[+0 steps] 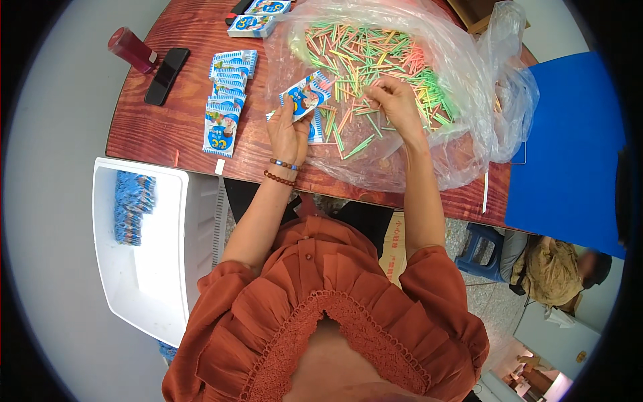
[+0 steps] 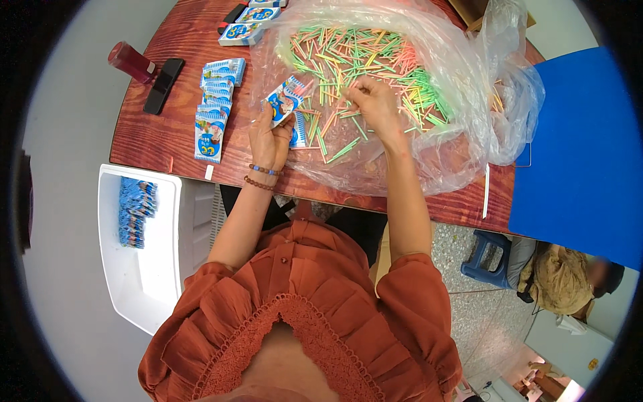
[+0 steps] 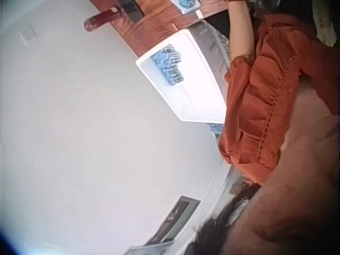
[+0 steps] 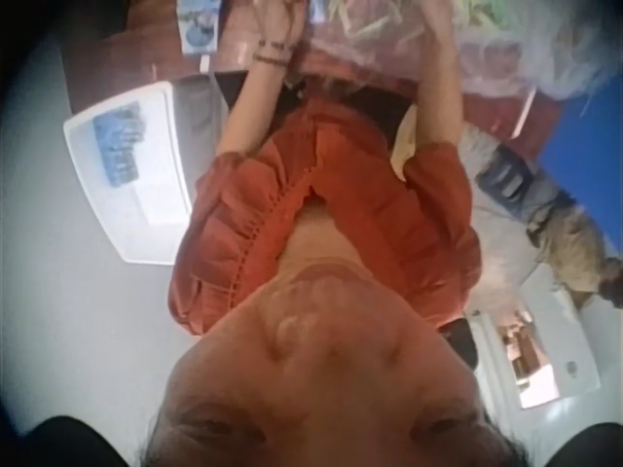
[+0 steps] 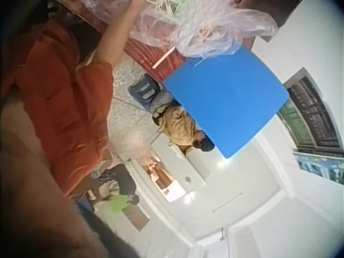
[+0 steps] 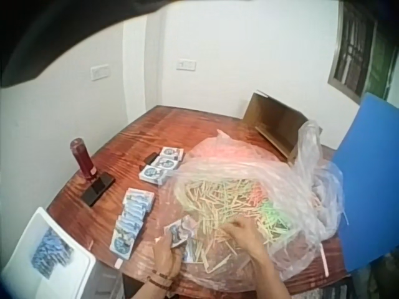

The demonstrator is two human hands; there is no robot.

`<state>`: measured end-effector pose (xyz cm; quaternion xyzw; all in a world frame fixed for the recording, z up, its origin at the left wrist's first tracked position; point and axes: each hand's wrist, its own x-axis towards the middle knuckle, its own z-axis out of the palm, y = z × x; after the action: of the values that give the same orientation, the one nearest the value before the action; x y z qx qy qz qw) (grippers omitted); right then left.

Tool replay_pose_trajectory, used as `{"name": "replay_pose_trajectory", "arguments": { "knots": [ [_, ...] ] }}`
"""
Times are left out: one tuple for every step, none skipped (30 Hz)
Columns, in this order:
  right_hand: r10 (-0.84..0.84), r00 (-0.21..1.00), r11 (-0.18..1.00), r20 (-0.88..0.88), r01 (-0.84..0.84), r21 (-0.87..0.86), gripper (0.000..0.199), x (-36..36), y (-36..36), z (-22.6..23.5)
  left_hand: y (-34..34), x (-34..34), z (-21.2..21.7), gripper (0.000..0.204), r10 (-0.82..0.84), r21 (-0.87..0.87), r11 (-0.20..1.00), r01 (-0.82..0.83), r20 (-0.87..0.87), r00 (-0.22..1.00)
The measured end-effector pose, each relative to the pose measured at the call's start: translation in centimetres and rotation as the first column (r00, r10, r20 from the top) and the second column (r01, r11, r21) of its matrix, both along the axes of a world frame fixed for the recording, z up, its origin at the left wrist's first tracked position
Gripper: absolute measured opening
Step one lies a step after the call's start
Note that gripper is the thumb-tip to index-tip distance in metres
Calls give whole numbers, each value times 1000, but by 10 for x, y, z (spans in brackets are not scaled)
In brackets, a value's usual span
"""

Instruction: The recorder is sorting and arranging small blue packets in rows on a wooden table surface.

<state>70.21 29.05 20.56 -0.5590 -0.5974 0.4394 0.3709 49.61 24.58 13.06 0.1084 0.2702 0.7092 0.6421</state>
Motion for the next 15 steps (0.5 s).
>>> {"name": "replay_pose_trajectory", "arguments": {
  "knots": [
    [-15, 992, 999, -129, 19, 26, 12, -2, -2, 5, 0, 2, 2, 25, 13, -1, 1000, -13, -12, 1000],
    [-26, 952, 998, -305, 41, 43, 10, -6, -6, 12, 0, 5, 5, 25, 7, 2, 1000, -7, -12, 1000],
    [-28, 951, 998, -307, 43, 43, 10, -16, -10, 19, -1, 7, 9, 25, -1, 10, 1000, 1, -20, 1000],
    [-3, 937, 992, -351, 47, 116, 11, -27, -13, 26, -3, 8, 12, 24, -9, 17, 1000, 10, -29, 1000],
    [26, 920, 981, -392, 53, 189, 12, -37, -16, 31, -4, 9, 15, 24, -10, 18, 1000, 11, -31, 999],
    [27, 919, 980, -394, 53, 190, 12, -46, -18, 33, -5, 9, 16, 24, -13, 32, 999, 13, -19, 1000],
    [54, 947, 984, -317, 4, 180, 11, -54, -21, 34, -5, 9, 17, 24, -15, 46, 999, 15, -6, 1000],
    [84, 967, 985, -238, -45, 166, 11, -59, -22, 35, -5, 8, 17, 24, -14, 47, 999, 14, -7, 1000],
    [87, 967, 985, -239, -47, 167, 11, -62, -22, 33, -5, 7, 15, 25, -16, 54, 998, 16, 10, 1000],
    [97, 991, 966, -88, -72, 249, 10, -65, -22, 31, -5, 5, 13, 25, -19, 62, 998, 17, 28, 999],
    [100, 993, 939, 63, -115, 325, 10, -68, -21, 30, -5, 2, 13, 25, -10, 63, 998, 8, 27, 1000],
    [130, 991, 939, 34, -134, 317, 17, -66, -23, 37, -5, -1, 12, 25, -20, 61, 998, 16, 66, 998],
    [140, 990, 937, 35, -144, 319, 17, -65, -21, 36, -5, -4, 11, 25, -30, 59, 998, 24, 106, 994],
    [115, 990, 941, -76, -84, 327, 20, -66, -21, 36, -5, -7, 10, 25, -18, 62, 998, 12, 107, 994],
    [90, 978, 945, -187, -24, 327, 23, -68, -20, 37, -4, -9, 9, 26, -2, 60, 998, -7, 154, 988]
  ]
}}
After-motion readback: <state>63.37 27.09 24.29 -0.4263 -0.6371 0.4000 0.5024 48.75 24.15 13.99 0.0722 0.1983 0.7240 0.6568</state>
